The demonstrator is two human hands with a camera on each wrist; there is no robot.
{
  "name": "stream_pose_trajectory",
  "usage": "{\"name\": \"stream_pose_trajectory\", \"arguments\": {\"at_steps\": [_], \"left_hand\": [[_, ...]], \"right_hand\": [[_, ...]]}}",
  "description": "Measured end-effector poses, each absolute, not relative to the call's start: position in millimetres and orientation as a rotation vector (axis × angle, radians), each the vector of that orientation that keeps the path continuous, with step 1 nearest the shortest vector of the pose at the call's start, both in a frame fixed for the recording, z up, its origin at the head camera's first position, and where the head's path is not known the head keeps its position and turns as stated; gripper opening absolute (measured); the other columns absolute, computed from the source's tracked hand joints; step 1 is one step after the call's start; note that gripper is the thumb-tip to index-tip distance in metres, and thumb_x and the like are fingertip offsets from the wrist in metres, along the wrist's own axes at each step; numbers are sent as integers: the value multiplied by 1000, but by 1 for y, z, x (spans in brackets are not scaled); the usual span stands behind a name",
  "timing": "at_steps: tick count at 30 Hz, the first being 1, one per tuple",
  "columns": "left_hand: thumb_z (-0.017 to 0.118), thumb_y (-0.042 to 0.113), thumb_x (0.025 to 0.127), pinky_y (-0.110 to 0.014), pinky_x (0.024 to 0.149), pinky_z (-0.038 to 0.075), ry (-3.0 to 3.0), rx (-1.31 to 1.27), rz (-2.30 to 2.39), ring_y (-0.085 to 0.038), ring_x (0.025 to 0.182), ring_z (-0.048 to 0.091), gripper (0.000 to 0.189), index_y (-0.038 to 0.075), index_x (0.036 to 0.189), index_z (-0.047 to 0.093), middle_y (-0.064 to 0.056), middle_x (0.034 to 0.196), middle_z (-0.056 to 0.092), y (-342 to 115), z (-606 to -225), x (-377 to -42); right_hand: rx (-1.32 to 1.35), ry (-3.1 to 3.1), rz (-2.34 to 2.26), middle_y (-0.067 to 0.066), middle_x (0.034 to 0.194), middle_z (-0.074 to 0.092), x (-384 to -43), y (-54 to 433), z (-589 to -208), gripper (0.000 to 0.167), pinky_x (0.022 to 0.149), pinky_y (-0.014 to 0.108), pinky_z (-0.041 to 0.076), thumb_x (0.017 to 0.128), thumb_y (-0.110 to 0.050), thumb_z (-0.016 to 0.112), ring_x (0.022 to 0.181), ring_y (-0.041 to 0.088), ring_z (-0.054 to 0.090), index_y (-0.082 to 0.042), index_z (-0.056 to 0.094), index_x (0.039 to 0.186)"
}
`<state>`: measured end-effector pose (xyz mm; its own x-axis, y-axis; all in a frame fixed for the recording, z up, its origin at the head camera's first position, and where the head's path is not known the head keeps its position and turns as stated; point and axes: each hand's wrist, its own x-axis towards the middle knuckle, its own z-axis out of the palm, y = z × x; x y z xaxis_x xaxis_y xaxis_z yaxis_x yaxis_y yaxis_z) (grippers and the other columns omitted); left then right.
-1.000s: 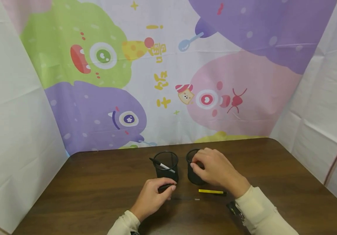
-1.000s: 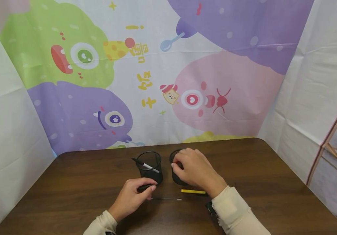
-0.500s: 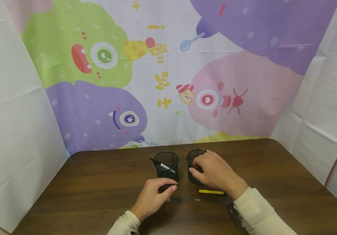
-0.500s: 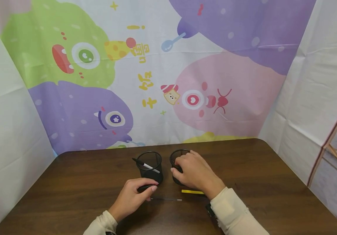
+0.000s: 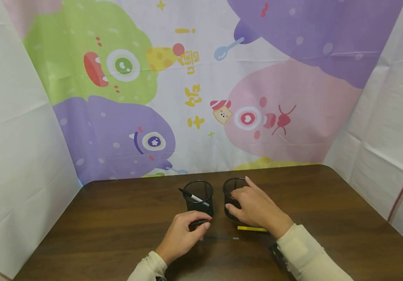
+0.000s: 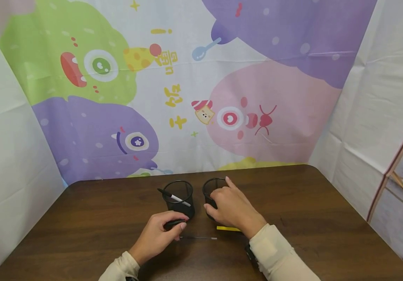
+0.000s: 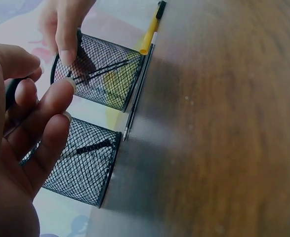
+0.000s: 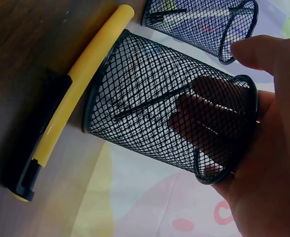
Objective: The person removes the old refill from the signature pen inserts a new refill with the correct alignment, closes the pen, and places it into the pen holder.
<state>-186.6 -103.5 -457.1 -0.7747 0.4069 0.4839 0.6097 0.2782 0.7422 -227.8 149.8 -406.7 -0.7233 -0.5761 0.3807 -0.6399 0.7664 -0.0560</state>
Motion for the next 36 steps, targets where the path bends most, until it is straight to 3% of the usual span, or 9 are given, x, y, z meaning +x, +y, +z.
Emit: {"name": "stream_pose_trajectory", "arguments": {"at_steps": [10, 18, 28, 36], "left_hand": [[67, 4, 94, -26, 57, 54, -2333, -922, -1437, -5, 59, 61, 26, 22, 113, 72, 9, 83, 59, -104, -456, -186], [67, 8, 96, -26, 58, 53, -2360, -894, -1421, -5, 59, 62, 27, 21, 119, 72, 10, 81, 58, -105, -457, -185], [66, 14, 98, -26, 61, 54, -2306, -969, -1411, -3, 62, 62, 26, 16, 124, 71, 10, 81, 61, -104, -458, -187], [68, 8, 96, -29, 64, 58, -2323, -930, -1520, -11, 61, 67, 30, 14, 125, 68, -2, 88, 73, -103, -457, -187]], "right_hand": [[920, -2648, 259, 8, 109, 74, -228, 149, -408, 38, 117, 54, 25, 93, -37, 67, 106, 25, 68, -3, 75, 109], [909, -2653, 287, 2, 94, 74, -227, 148, -409, 24, 116, 54, 27, 93, -32, 68, 96, 23, 68, -9, 75, 95], [898, -2622, 264, 4, 92, 72, -227, 148, -410, 27, 115, 54, 28, 93, -31, 68, 94, 25, 67, -6, 75, 92], [903, -2589, 321, 3, 90, 70, -227, 148, -409, 27, 115, 55, 29, 93, -32, 68, 94, 24, 66, -5, 74, 90]]}}
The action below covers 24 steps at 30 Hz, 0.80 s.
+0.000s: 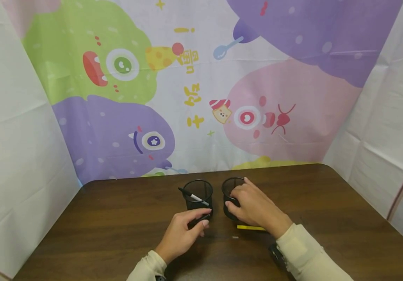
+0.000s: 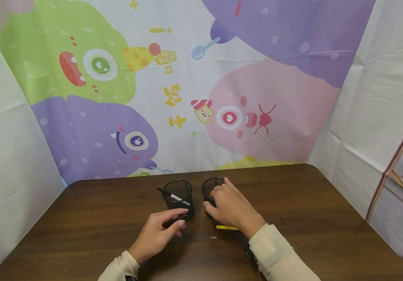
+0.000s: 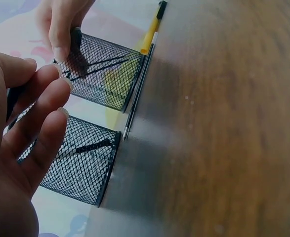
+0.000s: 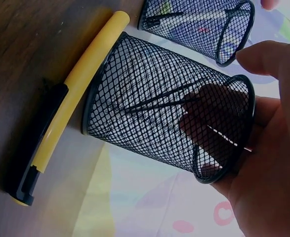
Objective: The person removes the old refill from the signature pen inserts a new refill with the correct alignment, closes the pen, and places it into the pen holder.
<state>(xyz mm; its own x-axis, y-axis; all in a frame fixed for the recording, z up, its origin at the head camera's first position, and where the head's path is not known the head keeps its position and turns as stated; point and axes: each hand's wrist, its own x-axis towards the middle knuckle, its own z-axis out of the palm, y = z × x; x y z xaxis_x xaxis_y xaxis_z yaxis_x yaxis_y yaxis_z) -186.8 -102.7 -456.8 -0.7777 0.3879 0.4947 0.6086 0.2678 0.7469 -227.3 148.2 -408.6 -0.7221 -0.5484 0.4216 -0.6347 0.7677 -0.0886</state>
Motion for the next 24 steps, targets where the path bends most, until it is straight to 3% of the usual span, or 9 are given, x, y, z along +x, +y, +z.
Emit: {"name": "stream_pose_trajectory", "arguments": {"at_steps": [7, 12, 17, 19, 24], "left_hand": [[72, -3, 89, -31, 65, 56, -2308, -901, -1517, -23, 59, 67, 26, 1, 114, 64, -5, 79, 72, -97, -443, -176], [73, -7, 87, -31, 61, 56, -2289, -888, -1548, -21, 61, 67, 21, -1, 105, 63, -4, 76, 71, -95, -428, -167], [72, -8, 87, -31, 60, 57, -2272, -892, -1561, -20, 62, 68, 19, -2, 103, 64, -8, 79, 72, -95, -426, -165], [71, -8, 88, -31, 60, 58, -2266, -894, -1577, -24, 63, 69, 17, -2, 103, 65, -10, 82, 72, -95, -427, -166], [70, -8, 88, -31, 60, 59, -2241, -910, -1573, -27, 65, 70, 15, -2, 101, 67, -11, 84, 73, -96, -427, -167]], "right_hand": [[894, -2547, 405, 4, 94, 70, -226, 150, -406, 26, 115, 54, 29, 93, -30, 69, 97, 23, 65, -4, 74, 92], [883, -2486, 463, 4, 98, 70, -224, 150, -402, 23, 115, 50, 31, 93, -27, 69, 100, 22, 64, -5, 73, 96], [885, -2357, 490, 4, 104, 69, -224, 149, -400, 17, 97, 40, 51, 92, -22, 71, 102, 21, 63, -7, 74, 100], [884, -2309, 502, 5, 108, 69, -224, 149, -399, 17, 90, 38, 55, 91, -21, 73, 103, 20, 64, -7, 74, 101], [925, -2209, 523, 4, 109, 69, -226, 150, -396, 20, 86, 37, 57, 89, -21, 78, 100, 18, 67, -7, 74, 103]]}}
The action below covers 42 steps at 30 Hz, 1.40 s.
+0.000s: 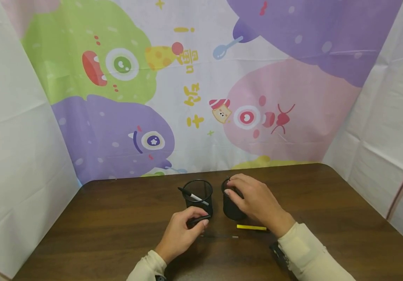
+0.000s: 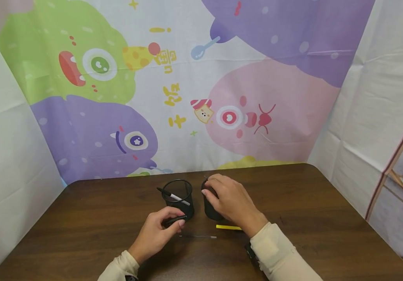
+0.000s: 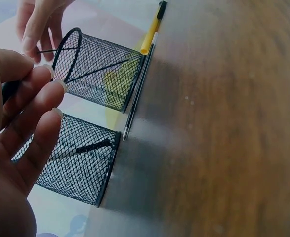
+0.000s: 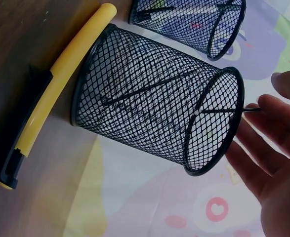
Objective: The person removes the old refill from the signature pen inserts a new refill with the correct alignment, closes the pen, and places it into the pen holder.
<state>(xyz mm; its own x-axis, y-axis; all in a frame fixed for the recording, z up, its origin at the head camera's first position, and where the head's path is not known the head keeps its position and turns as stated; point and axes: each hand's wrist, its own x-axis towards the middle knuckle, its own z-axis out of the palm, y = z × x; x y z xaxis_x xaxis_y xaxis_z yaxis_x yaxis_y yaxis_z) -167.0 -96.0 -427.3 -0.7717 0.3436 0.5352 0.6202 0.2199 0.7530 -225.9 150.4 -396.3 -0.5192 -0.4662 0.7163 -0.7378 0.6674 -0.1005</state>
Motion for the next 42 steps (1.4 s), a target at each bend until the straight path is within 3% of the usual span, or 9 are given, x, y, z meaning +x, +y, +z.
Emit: {"name": "stream_pose_trajectory", "arguments": {"at_steps": [6, 12, 23, 29, 36, 42], "left_hand": [[71, -8, 87, -33, 60, 59, -2224, -918, -1536, -18, 65, 69, 14, 0, 98, 68, -5, 81, 72, -96, -428, -167], [71, -8, 87, -33, 60, 59, -2231, -909, -1539, -13, 66, 67, 13, -1, 98, 69, -7, 80, 71, -96, -429, -166], [74, -7, 84, -29, 59, 55, -2228, -881, -1425, -5, 67, 60, 16, 4, 95, 71, -2, 80, 70, -97, -431, -166], [74, -7, 84, -28, 60, 54, -2222, -880, -1424, -6, 67, 61, 16, 4, 95, 71, -2, 80, 71, -99, -431, -166], [74, -7, 85, -31, 61, 56, -2210, -896, -1423, -7, 70, 64, 16, 5, 95, 71, -2, 84, 72, -98, -437, -171], [72, -7, 87, -35, 58, 57, -2224, -894, -1465, -9, 65, 64, 13, 2, 95, 69, -6, 80, 70, -95, -429, -167]], "right_hand": [[982, -2032, 551, 7, 104, 69, -226, 154, -389, 22, 84, 39, 57, 80, -4, 83, 95, 21, 68, -3, 73, 100], [984, -1948, 578, 9, 101, 68, -222, 154, -380, 25, 85, 39, 57, 77, 4, 81, 91, 24, 67, -1, 73, 99], [1050, -1951, 484, 9, 99, 71, -212, 152, -382, 18, 82, 40, 57, 80, 3, 75, 91, 24, 68, -3, 71, 97], [1094, -1959, 506, 6, 98, 71, -205, 146, -389, 25, 75, 37, 57, 82, 0, 76, 84, 20, 67, -3, 69, 106], [1188, -1921, 464, 4, 99, 68, -199, 138, -404, 20, 75, 33, 56, 95, -6, 60, 86, 18, 65, -2, 70, 112], [1219, -1998, 435, 1, 99, 66, -194, 141, -411, 19, 74, 30, 55, 87, -1, 68, 86, 15, 62, -5, 72, 105]]}}
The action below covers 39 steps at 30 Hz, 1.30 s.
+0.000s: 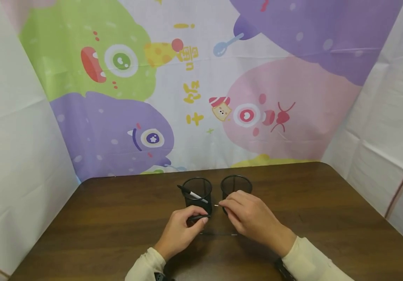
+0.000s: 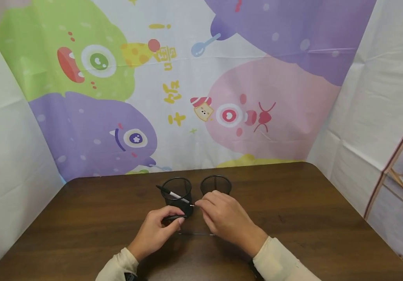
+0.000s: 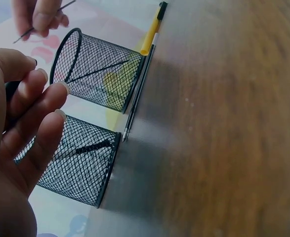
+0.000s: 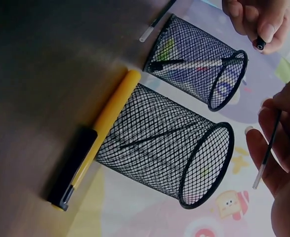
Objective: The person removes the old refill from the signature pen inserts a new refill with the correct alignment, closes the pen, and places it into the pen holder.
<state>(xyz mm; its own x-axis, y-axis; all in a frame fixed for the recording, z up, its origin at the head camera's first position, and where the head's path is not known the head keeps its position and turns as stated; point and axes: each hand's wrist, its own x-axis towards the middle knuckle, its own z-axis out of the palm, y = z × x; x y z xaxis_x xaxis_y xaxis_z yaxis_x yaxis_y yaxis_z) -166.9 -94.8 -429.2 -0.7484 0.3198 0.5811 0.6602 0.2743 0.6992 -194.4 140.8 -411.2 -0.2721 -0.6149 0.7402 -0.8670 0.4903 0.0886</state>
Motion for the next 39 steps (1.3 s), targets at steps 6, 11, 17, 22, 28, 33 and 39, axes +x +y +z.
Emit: {"name": "stream_pose_trajectory", "arguments": {"at_steps": [6, 11, 17, 22, 28, 33, 39], "left_hand": [[73, -3, 88, -33, 59, 57, -2230, -869, -1441, -7, 66, 64, 11, 4, 95, 70, -4, 82, 71, -95, -432, -169], [74, -3, 88, -35, 59, 58, -2230, -857, -1477, -8, 63, 64, 10, 2, 95, 71, -5, 80, 71, -94, -430, -166], [73, -5, 87, -33, 57, 56, -2239, -859, -1526, -15, 57, 64, 11, 1, 96, 71, -1, 69, 68, -95, -428, -165], [73, -5, 88, -32, 56, 56, -2238, -870, -1552, -18, 57, 66, 10, 0, 96, 70, 0, 68, 68, -96, -428, -165], [73, -3, 89, -29, 57, 56, -2274, -842, -1584, -17, 59, 66, 9, 2, 96, 71, 0, 69, 68, -95, -427, -164], [72, -3, 89, -28, 58, 56, -2293, -841, -1609, -17, 60, 66, 9, 2, 97, 71, -1, 71, 69, -95, -425, -164], [72, -3, 90, -28, 59, 56, -2302, -838, -1617, -16, 61, 67, 9, 2, 97, 71, -3, 71, 69, -94, -423, -162]], "right_hand": [[1236, -2037, 412, -2, 94, 64, -194, 142, -416, 13, 70, 26, 53, 87, -4, 67, 81, 12, 60, -8, 72, 99], [1251, -2043, 394, -4, 89, 63, -194, 141, -419, 10, 64, 24, 52, 87, -7, 67, 75, 10, 58, -10, 72, 95], [1253, -2046, 399, -6, 85, 61, -194, 140, -420, 8, 60, 22, 50, 86, -7, 68, 71, 7, 55, -11, 72, 92], [1258, -2046, 410, -7, 86, 61, -193, 139, -420, 7, 60, 21, 50, 88, -8, 67, 72, 6, 56, -12, 71, 92], [1269, -2046, 413, -7, 85, 60, -193, 138, -419, 8, 59, 19, 48, 88, -8, 67, 70, 5, 54, -12, 71, 93], [1282, -2043, 421, -7, 86, 61, -192, 137, -419, 8, 60, 19, 49, 87, -7, 69, 71, 4, 55, -11, 71, 94], [1293, -2048, 430, -8, 84, 60, -191, 137, -420, 6, 58, 16, 47, 90, -8, 69, 67, 2, 52, -12, 71, 94]]}}
